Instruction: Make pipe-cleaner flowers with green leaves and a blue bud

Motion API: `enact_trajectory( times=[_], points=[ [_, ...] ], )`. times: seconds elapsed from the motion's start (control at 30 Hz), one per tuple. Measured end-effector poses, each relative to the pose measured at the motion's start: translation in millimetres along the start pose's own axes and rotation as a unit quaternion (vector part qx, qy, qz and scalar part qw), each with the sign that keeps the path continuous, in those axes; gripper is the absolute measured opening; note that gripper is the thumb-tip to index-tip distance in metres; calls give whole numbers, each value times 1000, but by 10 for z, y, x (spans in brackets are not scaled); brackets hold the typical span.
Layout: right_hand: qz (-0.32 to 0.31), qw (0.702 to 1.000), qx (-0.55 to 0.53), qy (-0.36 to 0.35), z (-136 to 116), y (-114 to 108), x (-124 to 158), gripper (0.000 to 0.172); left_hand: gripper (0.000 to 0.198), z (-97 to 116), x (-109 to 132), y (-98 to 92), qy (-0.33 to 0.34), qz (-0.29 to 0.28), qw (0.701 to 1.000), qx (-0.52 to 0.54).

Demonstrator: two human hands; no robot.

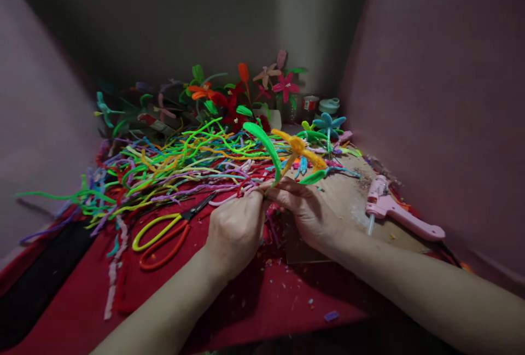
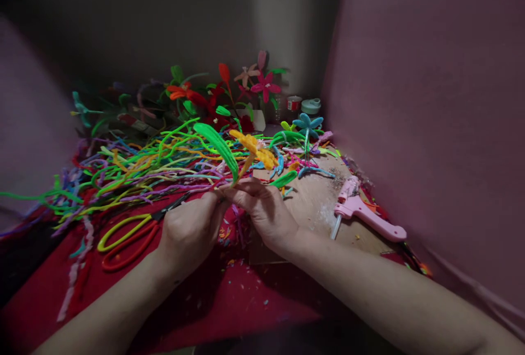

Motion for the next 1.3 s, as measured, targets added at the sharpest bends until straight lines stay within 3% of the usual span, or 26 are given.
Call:
enact_trajectory(
  times=[0.13, 0.33, 0.63, 0.8, 0.93, 1.1, 1.3],
  points=[
    [3, 999, 34, 19, -17, 20, 3, 13, 16, 2, 5, 10, 14, -4, 1000, 27],
    [-44, 998, -20, 36, -65, 139, -4, 15, 9, -124, -31, -98, -58, 22, 987, 146],
    [-85, 996, 5, 3, -153, 163, -8, 13, 11, -258, -5, -6, -194, -28, 934, 298],
    [-77, 997, 12, 3, -128, 144, -17, 12, 10, -328, 48, 92, -263, -59, 894, 359],
    [-65, 998, 25, 3, -114, 108, -44, 13, 14, -365, 85, 192, -329, -85, 832, 439],
    [-100, 993, 57, -2, -119, 138, -48, 14, 17, -315, 128, 299, -415, -119, 704, 564],
    [-104, 994, 8, 43, -42, 148, -59, 21, 19, -251, 192, 444, -451, -142, 573, 670]
  ],
)
Point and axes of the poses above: each hand's wrist, its own x-axis away from the middle knuckle, its own y-axis out of the palm, z = x × y, the point moved 9 cm from there along -x, towards the middle knuckle
